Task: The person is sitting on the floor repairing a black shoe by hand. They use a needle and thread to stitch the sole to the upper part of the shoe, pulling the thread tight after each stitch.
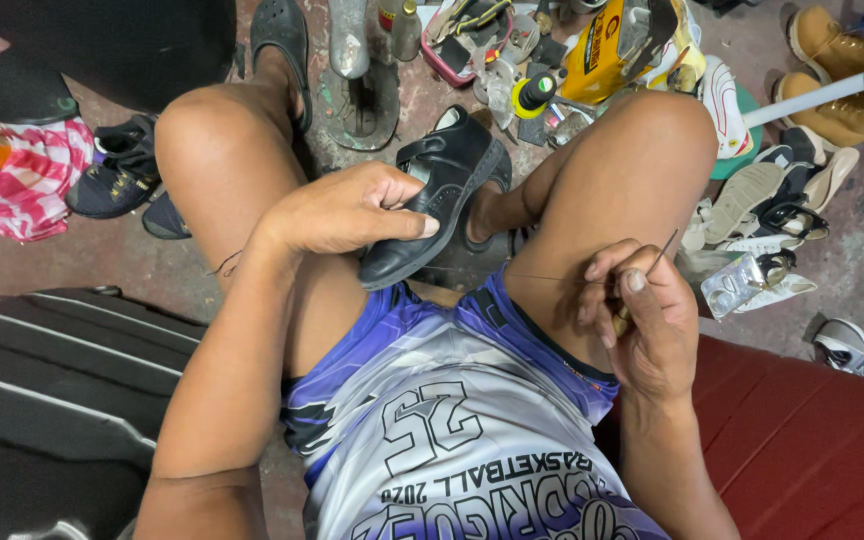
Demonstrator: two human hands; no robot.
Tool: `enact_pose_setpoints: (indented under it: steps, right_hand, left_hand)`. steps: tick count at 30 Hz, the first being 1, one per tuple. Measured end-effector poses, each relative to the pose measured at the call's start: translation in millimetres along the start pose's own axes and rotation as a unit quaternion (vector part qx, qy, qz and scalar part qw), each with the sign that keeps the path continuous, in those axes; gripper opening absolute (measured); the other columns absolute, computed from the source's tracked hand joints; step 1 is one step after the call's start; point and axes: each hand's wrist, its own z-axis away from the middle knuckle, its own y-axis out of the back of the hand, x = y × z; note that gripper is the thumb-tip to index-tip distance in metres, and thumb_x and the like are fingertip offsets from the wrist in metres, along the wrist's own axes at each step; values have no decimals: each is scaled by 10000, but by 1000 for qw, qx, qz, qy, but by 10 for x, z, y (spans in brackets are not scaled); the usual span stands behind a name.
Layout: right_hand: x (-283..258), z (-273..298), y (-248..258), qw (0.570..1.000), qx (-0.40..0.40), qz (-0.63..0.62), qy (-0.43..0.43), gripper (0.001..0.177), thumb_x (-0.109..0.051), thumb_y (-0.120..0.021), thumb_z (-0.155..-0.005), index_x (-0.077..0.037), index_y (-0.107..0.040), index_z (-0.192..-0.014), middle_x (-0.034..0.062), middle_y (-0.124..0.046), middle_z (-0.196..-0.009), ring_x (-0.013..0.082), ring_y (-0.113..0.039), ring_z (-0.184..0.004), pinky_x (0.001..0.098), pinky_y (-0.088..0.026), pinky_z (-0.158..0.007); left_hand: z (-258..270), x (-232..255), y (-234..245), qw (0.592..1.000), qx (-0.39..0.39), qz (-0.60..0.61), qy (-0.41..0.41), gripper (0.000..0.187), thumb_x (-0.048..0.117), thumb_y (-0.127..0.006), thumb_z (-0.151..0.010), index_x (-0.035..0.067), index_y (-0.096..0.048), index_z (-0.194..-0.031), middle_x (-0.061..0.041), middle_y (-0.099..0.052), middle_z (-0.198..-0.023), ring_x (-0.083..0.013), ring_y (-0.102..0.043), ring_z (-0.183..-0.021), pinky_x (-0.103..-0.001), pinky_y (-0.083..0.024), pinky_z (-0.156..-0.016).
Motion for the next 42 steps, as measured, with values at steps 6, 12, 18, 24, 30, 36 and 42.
enact_pose_setpoints:
  steps: [6,12,18,24,30,36,42]
  right_hand:
    - [8,-2,-8,1000,0,-8,-4,216,-186,-563,-1124,-22,-522,-990,194,-630,-1149,158,-610,-756,192,-424,-561]
    - [29,-6,7,1000,-23,0,6,232,-190,-578,-1119,-23,-507,-974,267,-643,-1166,162,-611,-743,193,-429,-564]
    - [94,-31,32,994,-63,-93,-10,218,-169,-585,-1091,-33,-474,-962,315,-634,-1175,188,-598,-712,233,-470,-588]
    - [164,-30,127,977,-66,-196,-51,280,-185,-566,-1129,-15,-445,-942,284,-633,-1084,181,-581,-593,225,-488,-504]
    - [136,-148,22,968,-95,-227,-39,308,-226,-591,-1110,-44,-433,-918,201,-608,-892,181,-537,-566,222,-449,-493]
    - [106,-281,-21,963,-124,-237,-40,373,-262,-614,-1138,-78,-414,-882,66,-513,-754,125,-450,-561,187,-401,-496]
    - [36,-505,-138,989,-89,-114,9,306,-263,-562,-1144,-75,-411,-956,69,-468,-790,172,-470,-735,199,-399,-525]
  left_hand:
    - [35,-54,51,999,-33,36,3,253,230,-667,-959,3,-661,-849,82,-562,-771,-30,-475,-733,-259,-456,-635]
    - [-23,-109,139,998,-49,39,22,236,213,-654,-964,8,-669,-848,80,-584,-763,-31,-497,-721,-262,-482,-645]
    - [-27,-141,160,998,-36,53,20,210,203,-658,-967,12,-694,-888,83,-597,-771,-25,-507,-721,-257,-484,-645]
    - [-38,-295,79,998,11,52,42,180,178,-656,-945,15,-691,-880,74,-612,-750,-34,-511,-681,-259,-454,-588]
    - [-32,-191,18,996,-8,84,16,225,219,-657,-963,2,-705,-927,66,-630,-801,-27,-538,-722,-243,-481,-639]
    - [-42,-140,-52,988,-26,154,9,221,203,-656,-970,-10,-718,-968,54,-674,-854,-27,-575,-758,-232,-499,-679]
    - [-102,-252,-89,978,-12,206,38,245,231,-687,-957,-1,-737,-1017,42,-674,-848,-35,-550,-717,-222,-437,-610]
